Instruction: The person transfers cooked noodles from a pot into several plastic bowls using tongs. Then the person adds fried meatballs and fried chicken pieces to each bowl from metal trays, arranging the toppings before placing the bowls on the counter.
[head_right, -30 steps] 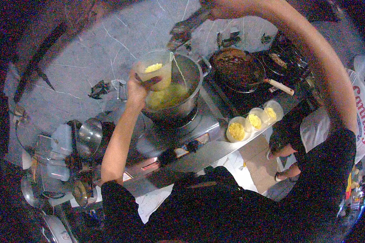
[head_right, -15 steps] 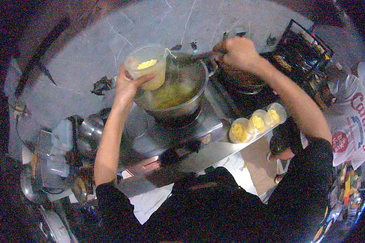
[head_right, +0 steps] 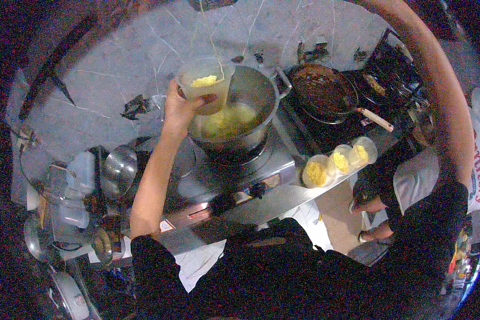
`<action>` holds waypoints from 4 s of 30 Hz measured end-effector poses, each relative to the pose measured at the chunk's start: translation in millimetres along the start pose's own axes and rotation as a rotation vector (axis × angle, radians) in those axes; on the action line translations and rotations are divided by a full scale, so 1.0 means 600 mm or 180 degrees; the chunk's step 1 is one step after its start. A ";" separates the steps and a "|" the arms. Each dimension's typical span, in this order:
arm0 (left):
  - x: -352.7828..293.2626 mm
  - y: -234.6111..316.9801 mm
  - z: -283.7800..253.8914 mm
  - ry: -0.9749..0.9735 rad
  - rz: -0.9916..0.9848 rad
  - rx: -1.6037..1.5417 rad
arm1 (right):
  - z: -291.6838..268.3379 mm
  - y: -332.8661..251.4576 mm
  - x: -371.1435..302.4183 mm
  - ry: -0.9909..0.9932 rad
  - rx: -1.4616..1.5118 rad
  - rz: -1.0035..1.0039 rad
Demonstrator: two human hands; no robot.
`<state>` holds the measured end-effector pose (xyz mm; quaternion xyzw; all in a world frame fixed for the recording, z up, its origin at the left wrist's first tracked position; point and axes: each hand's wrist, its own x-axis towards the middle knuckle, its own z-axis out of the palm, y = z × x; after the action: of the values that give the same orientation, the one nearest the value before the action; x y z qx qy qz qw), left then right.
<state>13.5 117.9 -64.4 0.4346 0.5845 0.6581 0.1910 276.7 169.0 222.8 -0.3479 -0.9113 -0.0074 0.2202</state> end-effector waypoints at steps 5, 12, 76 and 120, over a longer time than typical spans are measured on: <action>-0.022 0.030 -0.002 0.0057 -0.0021 -0.0164 | 0.078 0.047 0.031 -0.0171 -0.0296 -0.1135; -0.028 0.035 -0.003 0.0021 0.0267 -0.1044 | 0.073 -0.023 -0.011 0.0836 -0.2737 -0.2408; -0.408 -0.150 -0.160 0.1800 -0.1174 0.0368 | 0.521 0.040 0.023 -0.1528 -0.0586 -0.1825; -0.339 0.027 -0.213 0.1125 -0.0094 0.0103 | 0.010 0.011 0.057 0.1609 -0.1940 -0.0010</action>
<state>27.9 -117.5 -112.3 0.3066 0.6258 0.7118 0.0878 255.8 196.4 230.5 -0.3832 -0.7849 -0.3633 0.3242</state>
